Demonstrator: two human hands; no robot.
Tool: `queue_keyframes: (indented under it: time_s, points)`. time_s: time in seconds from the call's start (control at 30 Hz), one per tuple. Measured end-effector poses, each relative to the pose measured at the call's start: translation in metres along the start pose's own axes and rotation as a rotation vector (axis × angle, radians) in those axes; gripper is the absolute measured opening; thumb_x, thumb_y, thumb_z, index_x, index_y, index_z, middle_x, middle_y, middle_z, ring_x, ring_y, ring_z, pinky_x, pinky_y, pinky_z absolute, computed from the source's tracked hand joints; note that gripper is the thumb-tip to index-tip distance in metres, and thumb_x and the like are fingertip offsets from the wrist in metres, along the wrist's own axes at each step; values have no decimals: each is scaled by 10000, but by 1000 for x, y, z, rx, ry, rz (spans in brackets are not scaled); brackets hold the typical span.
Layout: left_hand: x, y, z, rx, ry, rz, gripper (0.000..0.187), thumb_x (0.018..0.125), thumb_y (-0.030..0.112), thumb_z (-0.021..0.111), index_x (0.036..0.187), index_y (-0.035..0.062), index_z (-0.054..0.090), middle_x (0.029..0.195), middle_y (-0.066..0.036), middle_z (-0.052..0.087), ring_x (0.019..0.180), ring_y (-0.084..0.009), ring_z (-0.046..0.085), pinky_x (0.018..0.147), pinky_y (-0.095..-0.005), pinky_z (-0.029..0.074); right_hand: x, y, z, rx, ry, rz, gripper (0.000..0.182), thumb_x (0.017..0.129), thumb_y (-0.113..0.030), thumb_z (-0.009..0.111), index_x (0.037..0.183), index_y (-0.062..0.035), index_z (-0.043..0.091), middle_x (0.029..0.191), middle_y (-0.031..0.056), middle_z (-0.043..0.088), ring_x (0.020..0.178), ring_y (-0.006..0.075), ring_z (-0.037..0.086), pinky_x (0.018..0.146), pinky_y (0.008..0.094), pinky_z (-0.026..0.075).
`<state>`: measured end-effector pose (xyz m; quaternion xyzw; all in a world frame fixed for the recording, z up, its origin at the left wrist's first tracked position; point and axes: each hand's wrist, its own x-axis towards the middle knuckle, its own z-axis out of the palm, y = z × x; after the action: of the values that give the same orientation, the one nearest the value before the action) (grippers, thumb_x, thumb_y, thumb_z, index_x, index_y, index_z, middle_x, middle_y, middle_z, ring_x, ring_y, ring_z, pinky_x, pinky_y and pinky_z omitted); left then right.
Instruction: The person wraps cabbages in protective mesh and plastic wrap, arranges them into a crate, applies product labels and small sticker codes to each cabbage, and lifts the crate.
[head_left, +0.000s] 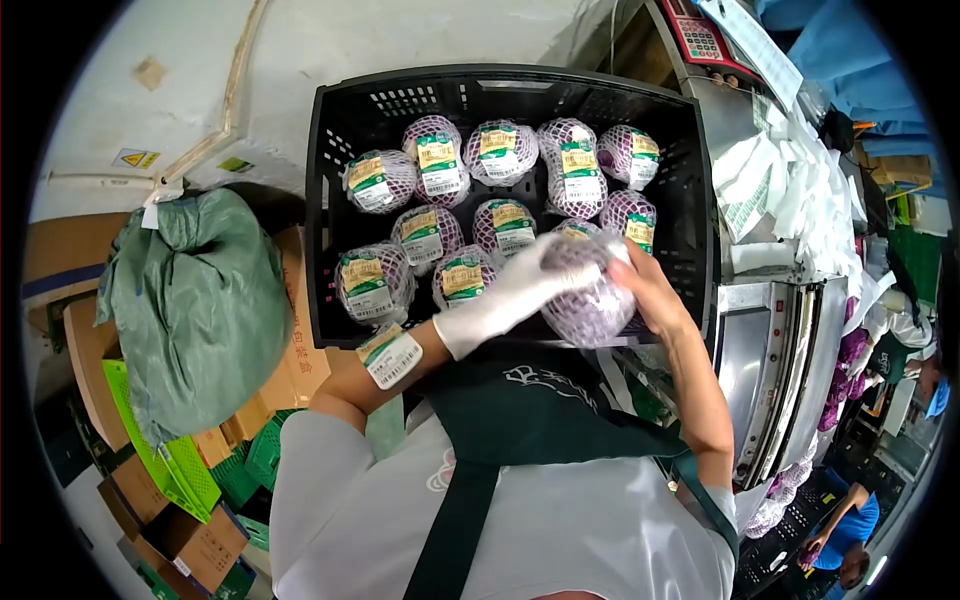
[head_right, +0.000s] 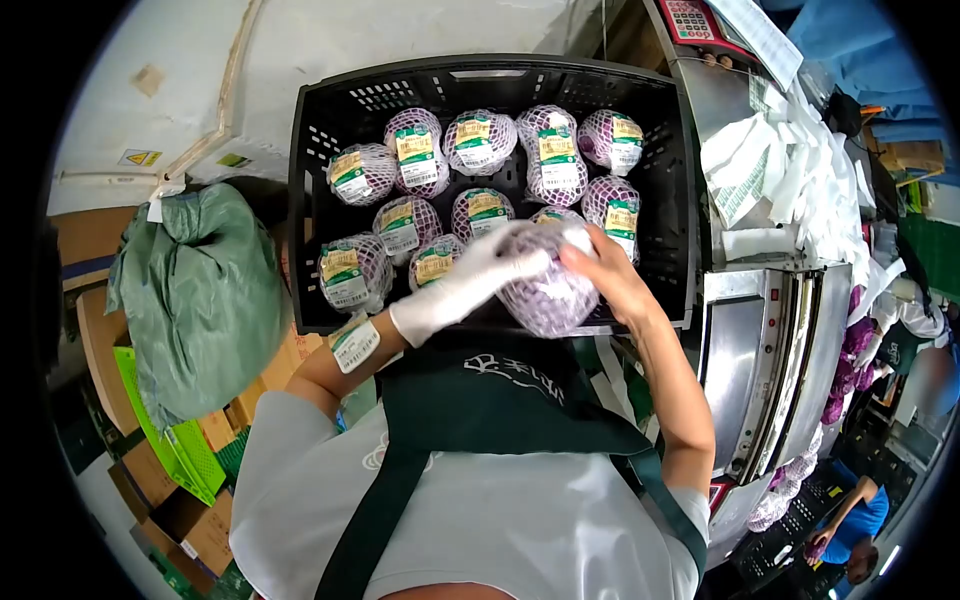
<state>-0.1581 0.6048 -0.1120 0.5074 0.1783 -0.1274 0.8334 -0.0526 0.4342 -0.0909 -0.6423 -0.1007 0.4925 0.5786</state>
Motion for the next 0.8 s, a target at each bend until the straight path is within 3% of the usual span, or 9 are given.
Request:
queue_keyframes:
  time_s: [0.07, 0.3, 0.37, 0.43, 0.5, 0.63, 0.73, 0.77, 0.8]
  points:
    - [10, 12, -18, 0, 64, -64, 629, 785, 360, 682, 1212, -25, 428, 1141, -127, 539, 1058, -187, 510, 916, -300, 405, 25, -8, 7, 19, 5, 34, 732, 741, -444, 690, 1224, 37, 425, 1123, 143, 538, 1066, 207, 493, 954, 329, 356]
    - [18, 18, -46, 119, 53, 44, 781, 718, 196, 753, 1326, -37, 322, 1232, -164, 471, 1119, -218, 480, 960, -311, 390, 59, 4, 3, -33, -52, -3, 662, 720, -274, 756, 1207, 32, 429, 1069, 118, 554, 995, 181, 524, 894, 308, 406]
    - [25, 27, -44, 189, 108, 115, 847, 690, 268, 779, 1321, -58, 318, 1217, -205, 499, 1120, -241, 497, 959, -320, 393, 66, 3, -3, 110, -48, -51, 664, 700, -220, 776, 1209, 20, 425, 1054, 95, 557, 983, 168, 533, 883, 302, 423]
    - [37, 38, -46, 213, 163, 296, 844, 699, 278, 768, 1334, -42, 312, 1285, -216, 444, 1194, -256, 438, 1001, -333, 350, 70, -4, -6, 92, -41, -288, 696, 663, -182, 796, 1210, 2, 407, 1079, 98, 536, 989, 174, 532, 893, 303, 429]
    - [41, 49, -45, 112, 310, 349, 723, 745, 297, 717, 1308, -8, 381, 1312, -182, 425, 1207, -255, 424, 1000, -320, 345, 88, 5, -14, -123, 36, -475, 724, 639, -171, 805, 1213, -4, 396, 1096, 101, 524, 985, 182, 534, 879, 310, 439]
    - [59, 24, -72, 218, 538, 431, 393, 785, 239, 681, 1099, 32, 567, 1042, -104, 598, 984, -178, 573, 843, -288, 447, 130, 46, -32, -782, 238, -311, 780, 606, -387, 807, 1166, 29, 457, 1055, 237, 572, 973, 330, 567, 866, 362, 452]
    - [34, 28, -65, 875, 549, 369, 334, 790, 313, 647, 1041, 96, 606, 924, -91, 634, 818, -200, 622, 728, -297, 484, 117, 45, -37, -1141, 309, -579, 688, 611, -271, 800, 1159, 23, 504, 1141, 213, 554, 1080, 368, 498, 882, 404, 439]
    - [25, 32, -51, 1012, 485, 178, 225, 812, 218, 643, 1003, 101, 629, 943, -76, 649, 847, -161, 633, 715, -267, 494, 107, 39, -33, -1223, 378, -618, 673, 613, -243, 797, 1162, 19, 509, 1158, 202, 549, 1099, 362, 484, 888, 408, 436]
    - [23, 20, -42, 1167, 430, 336, 225, 806, 243, 625, 980, 101, 626, 885, -95, 640, 784, -215, 634, 684, -307, 497, 95, 22, -27, -1106, 360, -678, 597, 643, -212, 776, 1139, 17, 534, 1113, 198, 578, 1013, 377, 533, 873, 403, 450]
